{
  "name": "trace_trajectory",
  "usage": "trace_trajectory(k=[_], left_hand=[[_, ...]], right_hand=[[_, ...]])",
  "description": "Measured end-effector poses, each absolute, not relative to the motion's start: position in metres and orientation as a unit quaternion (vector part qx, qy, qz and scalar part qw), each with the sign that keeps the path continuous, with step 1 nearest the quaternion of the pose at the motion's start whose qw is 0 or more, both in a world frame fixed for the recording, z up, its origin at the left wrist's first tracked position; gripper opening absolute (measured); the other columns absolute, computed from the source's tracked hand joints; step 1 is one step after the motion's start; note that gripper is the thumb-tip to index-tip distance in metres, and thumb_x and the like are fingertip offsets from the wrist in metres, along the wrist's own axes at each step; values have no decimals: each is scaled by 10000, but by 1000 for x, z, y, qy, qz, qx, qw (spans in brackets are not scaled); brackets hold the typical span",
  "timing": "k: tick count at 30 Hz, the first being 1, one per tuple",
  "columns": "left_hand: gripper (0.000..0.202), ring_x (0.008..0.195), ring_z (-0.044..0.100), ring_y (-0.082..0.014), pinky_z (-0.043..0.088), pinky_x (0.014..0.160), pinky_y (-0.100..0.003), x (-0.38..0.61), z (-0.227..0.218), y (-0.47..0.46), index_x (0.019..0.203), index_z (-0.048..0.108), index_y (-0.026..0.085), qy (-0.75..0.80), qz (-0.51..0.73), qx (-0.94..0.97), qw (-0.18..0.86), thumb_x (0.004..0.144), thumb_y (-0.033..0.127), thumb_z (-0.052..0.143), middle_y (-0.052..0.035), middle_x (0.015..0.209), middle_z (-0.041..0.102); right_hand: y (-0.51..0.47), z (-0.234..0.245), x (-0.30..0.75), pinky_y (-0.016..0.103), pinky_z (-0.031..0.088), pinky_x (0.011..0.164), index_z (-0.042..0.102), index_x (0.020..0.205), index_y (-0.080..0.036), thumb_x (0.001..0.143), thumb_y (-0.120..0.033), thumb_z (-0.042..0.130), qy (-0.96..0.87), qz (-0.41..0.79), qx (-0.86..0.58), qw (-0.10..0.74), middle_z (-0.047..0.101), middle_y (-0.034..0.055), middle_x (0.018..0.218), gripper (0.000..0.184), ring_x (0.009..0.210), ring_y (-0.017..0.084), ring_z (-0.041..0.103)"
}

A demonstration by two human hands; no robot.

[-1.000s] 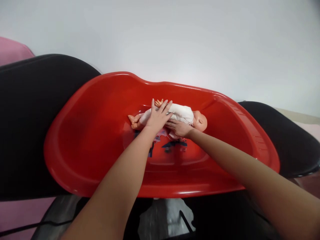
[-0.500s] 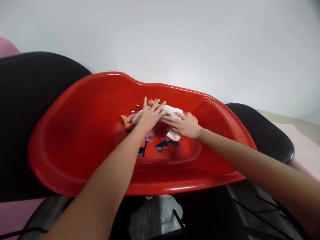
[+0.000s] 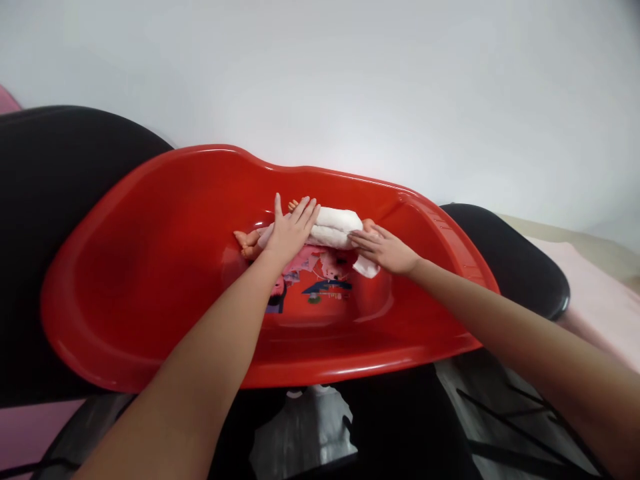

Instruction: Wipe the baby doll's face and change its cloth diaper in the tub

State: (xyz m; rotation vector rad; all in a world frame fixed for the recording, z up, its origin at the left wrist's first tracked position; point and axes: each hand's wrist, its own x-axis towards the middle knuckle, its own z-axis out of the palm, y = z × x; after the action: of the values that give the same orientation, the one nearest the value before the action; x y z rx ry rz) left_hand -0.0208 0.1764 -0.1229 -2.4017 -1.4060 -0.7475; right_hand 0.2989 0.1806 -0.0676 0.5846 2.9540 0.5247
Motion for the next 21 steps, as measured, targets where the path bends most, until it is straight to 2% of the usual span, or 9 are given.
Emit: trace_trajectory(k=[4,6,8,12,18,21], left_hand=[[637,1594,112,-254,-154,1203,-720,-20,-121,177,1651,186,213,-495,-231,-825,143,1021,123,218,-74,1707,222],[654,1598,98,-255,-128,1211,-720,-20,-120,177,1656,170,243,-507,-214,-823,141,1016,130,236,-68,1703,239],[666,1598,100,-264,-115,1212,-724,-19,-119,178,1660,151,254,-515,-206,-821,136,1012,127,244,-71,1699,250],[670,1592,129,-291,-117,1208,-730,-18,-121,180,1661,146,230,-514,-212,-822,126,1009,121,251,-100,1692,265],[665,1590,143,-284,-105,1209,-733,-18,-123,181,1659,153,213,-513,-205,-824,129,1006,121,242,-108,1689,268],[631,1588,151,-272,-137,1209,-716,-18,-125,181,1645,205,146,-508,-218,-822,138,1015,121,195,-136,1684,273]], right_hand=[[174,-63,299,518,398,1006,625,1331,-153,994,-167,468,921,264,286,24,571,183,1450,372,1305,341,500],[176,-73,292,485,402,922,657,1258,-131,1001,-180,445,905,283,318,21,623,209,1320,337,1165,338,540],[181,-86,285,472,397,887,674,1211,-121,1013,-164,398,908,285,305,35,655,198,1190,342,1063,315,546],[197,-112,280,469,406,882,688,1181,-117,1024,-139,364,913,315,250,67,660,160,1082,361,977,279,530],[201,-126,278,540,343,1045,737,1077,-160,987,-97,447,938,283,177,89,677,112,1051,310,992,253,527],[193,-117,262,485,363,972,729,1084,-176,1006,-111,430,946,262,179,73,676,100,1018,316,934,227,518]])
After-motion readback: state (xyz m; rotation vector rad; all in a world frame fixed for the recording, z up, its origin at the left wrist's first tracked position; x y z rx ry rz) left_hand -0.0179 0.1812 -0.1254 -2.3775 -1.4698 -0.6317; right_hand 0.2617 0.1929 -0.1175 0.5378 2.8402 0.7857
